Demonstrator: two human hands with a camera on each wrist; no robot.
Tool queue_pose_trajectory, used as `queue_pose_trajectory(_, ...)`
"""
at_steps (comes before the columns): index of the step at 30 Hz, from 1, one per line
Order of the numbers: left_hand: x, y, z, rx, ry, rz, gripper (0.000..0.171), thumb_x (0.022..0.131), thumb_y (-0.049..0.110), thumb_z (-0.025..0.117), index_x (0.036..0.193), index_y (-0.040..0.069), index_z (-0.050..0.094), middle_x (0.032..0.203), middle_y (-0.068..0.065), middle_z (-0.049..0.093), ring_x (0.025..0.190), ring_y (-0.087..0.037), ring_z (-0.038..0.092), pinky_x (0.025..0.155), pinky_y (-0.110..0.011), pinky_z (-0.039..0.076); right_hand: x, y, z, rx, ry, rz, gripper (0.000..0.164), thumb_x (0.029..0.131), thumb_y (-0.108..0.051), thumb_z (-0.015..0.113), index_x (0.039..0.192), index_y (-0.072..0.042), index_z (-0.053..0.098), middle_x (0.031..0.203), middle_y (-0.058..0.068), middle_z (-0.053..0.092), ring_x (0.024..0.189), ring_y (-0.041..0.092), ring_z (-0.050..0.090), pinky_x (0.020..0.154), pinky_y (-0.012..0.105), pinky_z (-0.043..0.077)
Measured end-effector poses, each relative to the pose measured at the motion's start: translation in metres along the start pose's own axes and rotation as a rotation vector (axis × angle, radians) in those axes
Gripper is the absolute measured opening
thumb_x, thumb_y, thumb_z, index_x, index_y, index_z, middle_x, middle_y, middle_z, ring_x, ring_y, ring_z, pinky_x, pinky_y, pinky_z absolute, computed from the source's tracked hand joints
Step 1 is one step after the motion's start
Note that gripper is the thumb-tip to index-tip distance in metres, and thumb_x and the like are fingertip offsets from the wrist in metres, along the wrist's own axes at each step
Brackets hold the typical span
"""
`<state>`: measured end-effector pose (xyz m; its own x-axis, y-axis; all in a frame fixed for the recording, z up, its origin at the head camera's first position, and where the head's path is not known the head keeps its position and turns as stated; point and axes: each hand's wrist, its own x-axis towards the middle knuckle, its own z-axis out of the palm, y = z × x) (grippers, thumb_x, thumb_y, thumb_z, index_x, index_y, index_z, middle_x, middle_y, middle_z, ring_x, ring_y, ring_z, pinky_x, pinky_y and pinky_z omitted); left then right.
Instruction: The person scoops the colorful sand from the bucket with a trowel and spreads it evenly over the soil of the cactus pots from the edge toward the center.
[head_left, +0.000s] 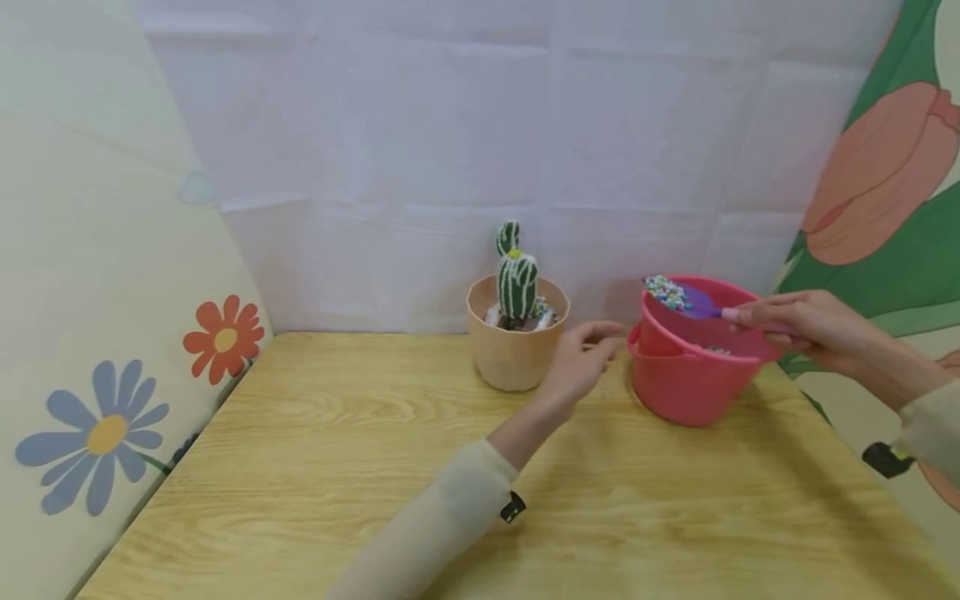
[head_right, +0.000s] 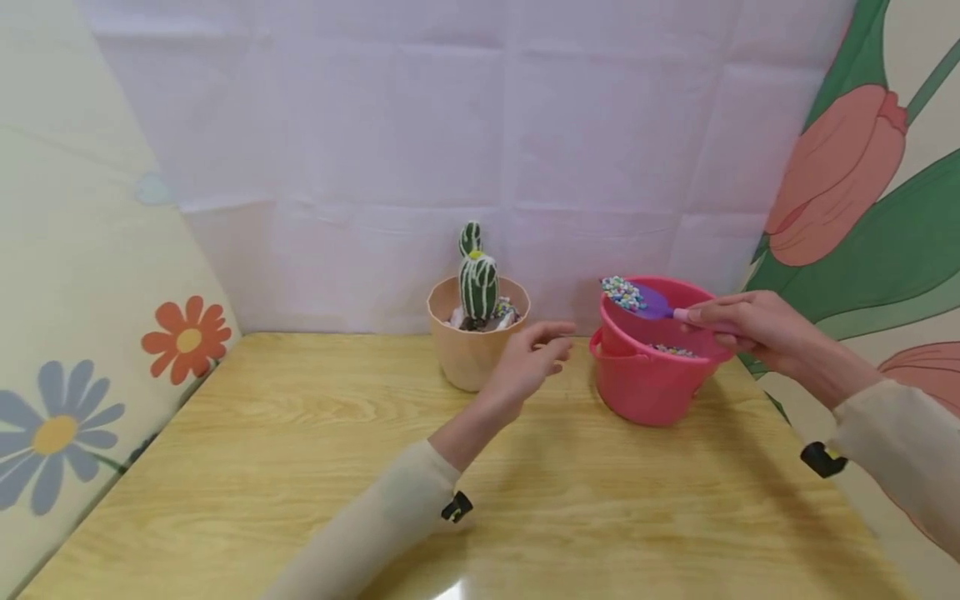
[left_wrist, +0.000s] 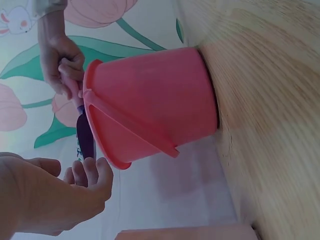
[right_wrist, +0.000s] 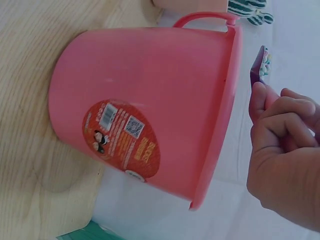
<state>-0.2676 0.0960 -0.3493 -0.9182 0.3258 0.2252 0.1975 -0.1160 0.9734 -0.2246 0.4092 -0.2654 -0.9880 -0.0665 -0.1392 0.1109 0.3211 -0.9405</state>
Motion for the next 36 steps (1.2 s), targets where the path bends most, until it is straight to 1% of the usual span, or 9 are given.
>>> queue_pose_trajectory(4,-0.005,0.003,-0.008,0.043,0.014,0.074,0.024,0.099,0.008,0.063,0.12,0.001,0.071,0.1,-0.003,0.069,0.087,-0.014,0.061,0.076,-0.027,0.053,-0.001,-0.006,0.005,0.008,-0.008,-0.003,0.026,0.1,-0.026,0.068,0.118,-0.01,0.077,0.069,0.0,0.061,0.051,0.018,0.027,0.053,0.04,0.016)
queue_pose_trajectory(8,-0.008,0.003,-0.013,0.07,0.033,0.133,0.024,0.098,0.008,0.062,0.119,0.0,0.071,0.108,-0.002,0.071,0.089,-0.011,0.062,0.078,-0.024,0.053,0.001,-0.01,0.011,-0.009,-0.01,-0.015,0.027,0.099,-0.026,0.07,0.12,-0.012,0.077,0.09,0.002,0.074,0.05,0.014,0.032,0.051,0.039,0.017)
queue_pose_trajectory(11,-0.01,0.004,-0.017,0.104,0.044,0.169,0.023,0.098,0.008,0.062,0.118,0.001,0.072,0.109,-0.003,0.071,0.088,-0.012,0.063,0.079,-0.025,0.054,0.005,-0.012,0.016,-0.036,0.0,-0.003,0.029,0.097,-0.029,0.072,0.12,-0.013,0.077,0.082,0.0,0.071,0.05,0.013,0.033,0.051,0.04,0.018)
queue_pose_trajectory(16,-0.011,0.006,-0.029,0.177,0.069,0.239,0.023,0.099,0.008,0.06,0.117,0.001,0.071,0.113,-0.01,0.071,0.092,-0.016,0.063,0.082,-0.029,0.054,0.01,-0.017,0.027,-0.091,0.029,0.036,0.036,0.093,-0.037,0.077,0.119,-0.013,0.077,0.062,-0.004,0.053,0.046,0.012,0.036,0.043,0.03,0.03)
queue_pose_trajectory(18,-0.011,0.006,-0.034,0.205,0.079,0.276,0.022,0.099,0.008,0.059,0.117,-0.001,0.07,0.113,-0.012,0.069,0.093,-0.019,0.063,0.082,-0.03,0.054,0.012,-0.018,0.032,-0.109,0.033,0.049,0.04,0.091,-0.04,0.078,0.12,-0.012,0.076,0.061,-0.005,0.054,0.044,0.011,0.039,0.045,0.025,0.039)
queue_pose_trajectory(22,-0.008,0.004,-0.047,0.31,0.121,0.38,0.02,0.099,0.006,0.059,0.115,-0.002,0.07,0.11,-0.012,0.068,0.091,-0.021,0.064,0.08,-0.029,0.055,0.017,-0.018,0.04,-0.121,0.019,0.055,0.048,0.09,-0.042,0.078,0.124,-0.007,0.073,0.064,-0.004,0.06,0.044,0.011,0.041,0.045,0.023,0.041)
queue_pose_trajectory(26,-0.003,0.006,-0.063,0.448,0.209,0.475,0.019,0.097,0.004,0.061,0.113,-0.002,0.07,0.106,-0.013,0.069,0.09,-0.022,0.064,0.078,-0.028,0.055,0.02,-0.019,0.047,-0.098,-0.002,0.046,0.046,0.09,-0.039,0.078,0.122,-0.006,0.074,0.08,0.003,0.073,0.046,0.01,0.047,0.047,0.021,0.043)
queue_pose_trajectory(30,0.004,0.013,-0.083,0.517,0.297,0.493,0.021,0.096,0.004,0.06,0.115,-0.002,0.069,0.105,-0.013,0.067,0.091,-0.022,0.063,0.077,-0.03,0.055,0.025,-0.02,0.053,-0.064,-0.031,0.031,0.041,0.091,-0.034,0.078,0.12,-0.006,0.075,0.089,0.007,0.075,0.048,0.009,0.048,0.047,0.019,0.042)
queue_pose_trajectory(36,0.013,0.021,-0.111,0.53,0.386,0.43,0.026,0.098,0.008,0.057,0.12,0.0,0.067,0.109,-0.013,0.065,0.096,-0.025,0.063,0.081,-0.038,0.056,0.03,-0.024,0.06,-0.079,-0.068,0.012,0.042,0.091,-0.033,0.079,0.12,-0.002,0.074,0.088,0.008,0.074,0.049,0.01,0.047,0.045,0.021,0.037)
